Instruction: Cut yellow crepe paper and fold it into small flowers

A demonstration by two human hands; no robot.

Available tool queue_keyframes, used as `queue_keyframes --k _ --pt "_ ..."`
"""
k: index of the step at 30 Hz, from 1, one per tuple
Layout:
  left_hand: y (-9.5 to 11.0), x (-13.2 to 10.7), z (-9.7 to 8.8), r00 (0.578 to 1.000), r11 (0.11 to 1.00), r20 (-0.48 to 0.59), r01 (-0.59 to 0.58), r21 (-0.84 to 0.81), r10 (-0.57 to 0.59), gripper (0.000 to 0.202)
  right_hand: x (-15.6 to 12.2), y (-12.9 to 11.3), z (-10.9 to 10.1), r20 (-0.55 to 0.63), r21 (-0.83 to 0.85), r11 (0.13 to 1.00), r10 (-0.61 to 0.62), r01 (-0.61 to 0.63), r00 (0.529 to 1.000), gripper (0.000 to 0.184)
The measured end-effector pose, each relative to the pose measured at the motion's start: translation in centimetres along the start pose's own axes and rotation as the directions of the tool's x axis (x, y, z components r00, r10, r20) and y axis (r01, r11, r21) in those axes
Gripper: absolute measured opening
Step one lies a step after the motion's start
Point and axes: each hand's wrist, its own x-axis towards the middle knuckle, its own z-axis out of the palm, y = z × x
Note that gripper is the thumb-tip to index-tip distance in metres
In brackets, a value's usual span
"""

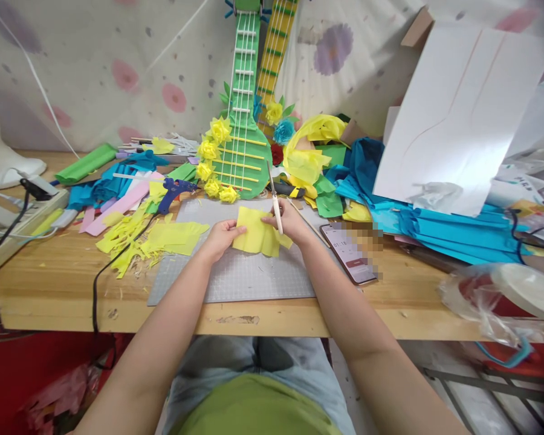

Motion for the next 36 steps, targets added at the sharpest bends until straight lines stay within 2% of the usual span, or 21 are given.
queue_keyframes --k 7,14,19,25,31,36 --pt "0.41 -0.32 -0.01 0.999 0.999 0.032 0.036 0.022 -0.037 0.032 0.01 -0.08 -0.20 0.027 0.011 1.000 0.022 -0.022 0.999 0.038" --pt "0.44 -0.37 -0.19 0.997 0.998 0.066 0.048 0.028 -0.049 0.031 -0.09 -0.35 -0.35 -0.004 0.018 1.000 0.001 -0.001 1.000 0.040" --pt "0.52 -0.34 -0.15 0.997 0.999 0.052 0.049 0.011 -0.049 0.031 0.07 -0.12 -0.36 -0.010 0.021 1.000 -0.005 0.006 1.000 0.042" --pt "0.50 -0.27 -0.41 0.995 0.999 0.094 0.039 0.019 -0.041 0.039 -0.06 -0.38 -0.43 0.057 0.079 0.997 0.002 -0.007 0.998 0.044" --pt "0.81 -0.53 -0.16 0.995 0.998 0.081 0.051 0.027 -0.053 0.038 0.01 -0.60 -0.24 0.062 0.089 0.995 0.037 -0.043 0.997 0.044" --pt "0.78 -0.39 -0.23 0.997 0.998 0.052 0.057 0.014 -0.058 0.032 0.24 -0.33 -0.31 0.046 0.011 0.999 0.045 -0.046 0.998 0.043"
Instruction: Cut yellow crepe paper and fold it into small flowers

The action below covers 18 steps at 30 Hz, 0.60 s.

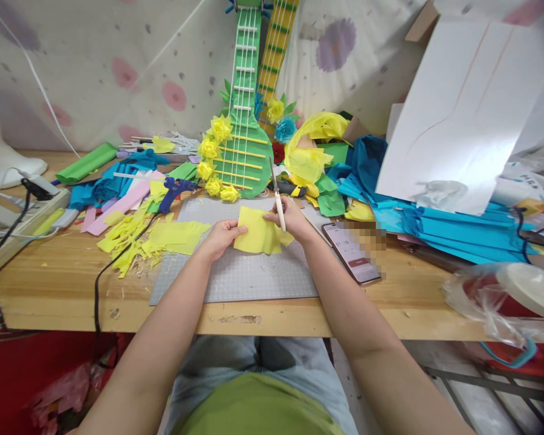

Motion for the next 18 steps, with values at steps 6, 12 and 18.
queue_keyframes --k 6,12,18 --pt "-0.24 0.30 -0.13 1.000 1.000 -0.017 -0.022 -0.011 0.022 0.032 0.15 0.29 -0.09 -0.010 -0.069 0.997 -0.018 0.017 1.000 0.040" --pt "-0.61 0.49 -0.44 0.999 0.999 0.008 -0.032 0.014 0.032 0.037 0.10 0.30 -0.14 -0.007 -0.062 0.998 -0.021 0.020 1.000 0.039" --pt "-0.12 0.06 -0.41 0.999 0.999 0.028 -0.022 0.040 0.021 0.047 0.15 0.26 -0.02 -0.016 -0.110 0.993 -0.037 0.035 0.999 0.038"
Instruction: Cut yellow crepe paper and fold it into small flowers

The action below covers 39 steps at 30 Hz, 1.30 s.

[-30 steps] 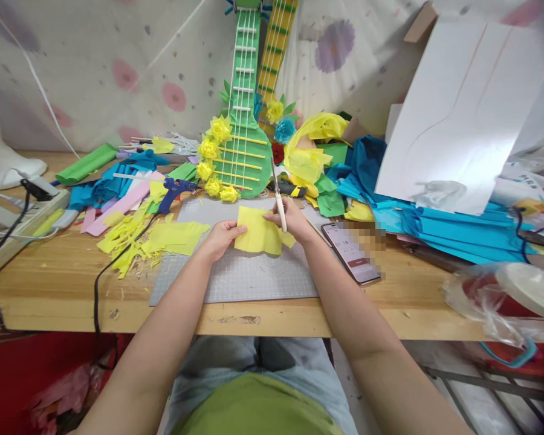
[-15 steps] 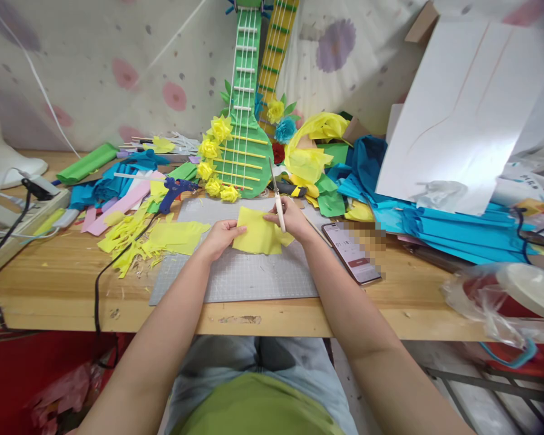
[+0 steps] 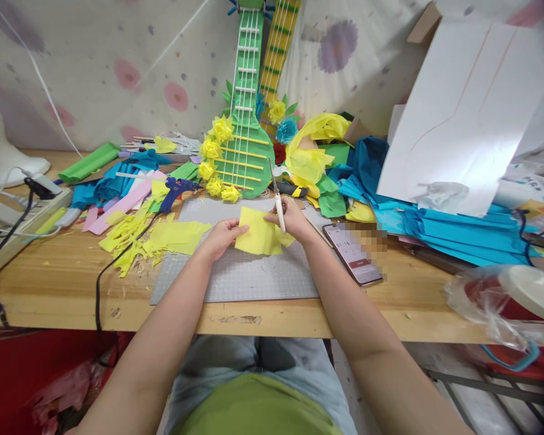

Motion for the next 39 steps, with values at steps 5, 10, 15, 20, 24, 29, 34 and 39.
queue_keyframes --k 5,10,15,20,24,29,34,39 --pt "0.6 -0.2 0.5 0.998 0.996 -0.014 0.061 0.057 -0.060 0.047 0.0 -0.2 0.1 0.003 -0.051 0.999 -0.017 0.017 1.000 0.038" --pt "0.0 0.3 0.9 0.997 0.990 -0.056 0.050 0.130 -0.043 0.045 -0.1 -0.5 0.3 -0.001 -0.065 0.998 0.000 0.000 1.000 0.040" --pt "-0.8 0.9 0.6 0.982 0.997 -0.186 -0.022 0.080 0.036 0.046 0.0 -0.3 0.4 -0.032 -0.065 0.998 0.015 -0.017 0.999 0.043" --pt "-0.4 1.3 -0.1 0.893 0.973 -0.431 -0.198 -0.123 0.127 0.035 -0.7 -0.7 0.0 -0.085 -0.040 0.999 0.010 -0.014 0.996 0.043" --pt "0.4 1.4 -0.8 0.802 0.906 -0.591 -0.311 -0.286 0.088 0.027 -2.3 -1.7 -1.5 0.114 -0.017 1.000 0.004 -0.002 0.994 0.042" --pt "1.0 1.4 -1.3 0.740 0.824 -0.671 -0.411 -0.390 0.052 0.026 -3.8 -2.6 -3.8 0.614 -0.051 0.999 0.019 0.016 0.789 0.043" --pt "0.9 1.6 -1.3 0.699 0.779 -0.715 -0.464 -0.422 0.029 0.029 -3.3 -2.7 -3.6 0.619 -0.255 0.966 0.134 0.037 0.774 0.048" --pt "0.9 1.7 -1.3 0.661 0.760 -0.750 -0.493 -0.423 0.011 0.029 -2.7 -3.0 -2.5 0.607 -0.395 0.915 0.193 0.082 0.770 0.050"
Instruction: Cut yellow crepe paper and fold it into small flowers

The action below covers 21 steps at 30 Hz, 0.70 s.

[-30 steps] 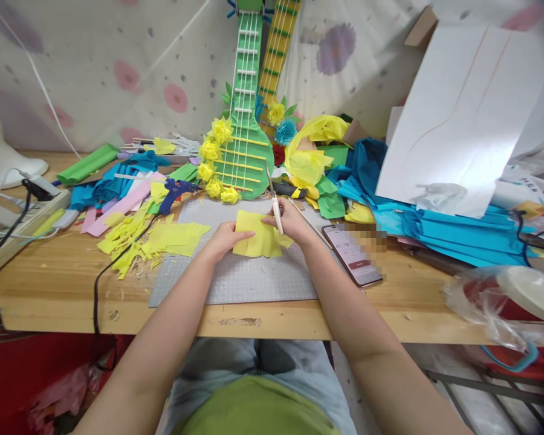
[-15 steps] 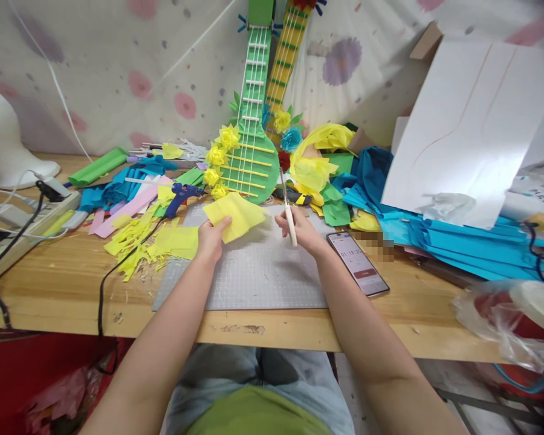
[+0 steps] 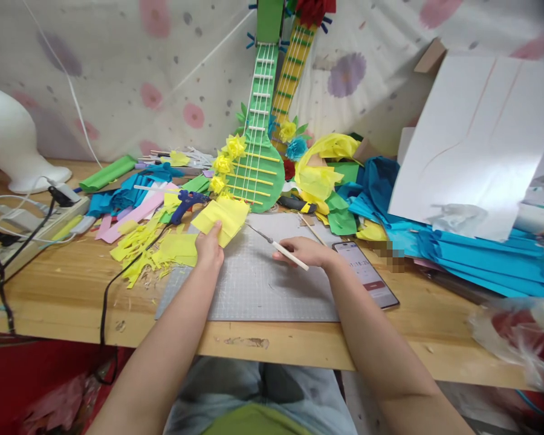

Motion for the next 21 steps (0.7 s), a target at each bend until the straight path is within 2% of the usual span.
queue_keyframes --k 6,9,15,21 --pt "0.1 0.0 0.0 0.999 0.999 0.032 0.016 -0.031 -0.015 0.028 -0.1 -0.6 -0.1 0.222 0.190 0.982 -0.047 0.004 0.974 0.050" --pt "0.2 -0.1 0.1 0.998 0.999 0.044 0.038 -0.018 -0.038 0.029 0.0 -0.9 -0.1 0.292 0.261 0.965 -0.071 -0.008 0.954 0.054" --pt "0.3 -0.6 0.3 0.998 0.999 0.047 0.041 0.031 -0.042 0.026 1.0 -1.0 0.5 0.342 0.422 0.903 -0.074 -0.083 0.937 0.065" --pt "-0.5 -1.0 0.3 0.995 0.997 0.096 0.020 0.071 -0.026 0.029 1.6 -1.3 1.1 0.311 0.493 0.869 -0.130 -0.043 0.941 0.062"
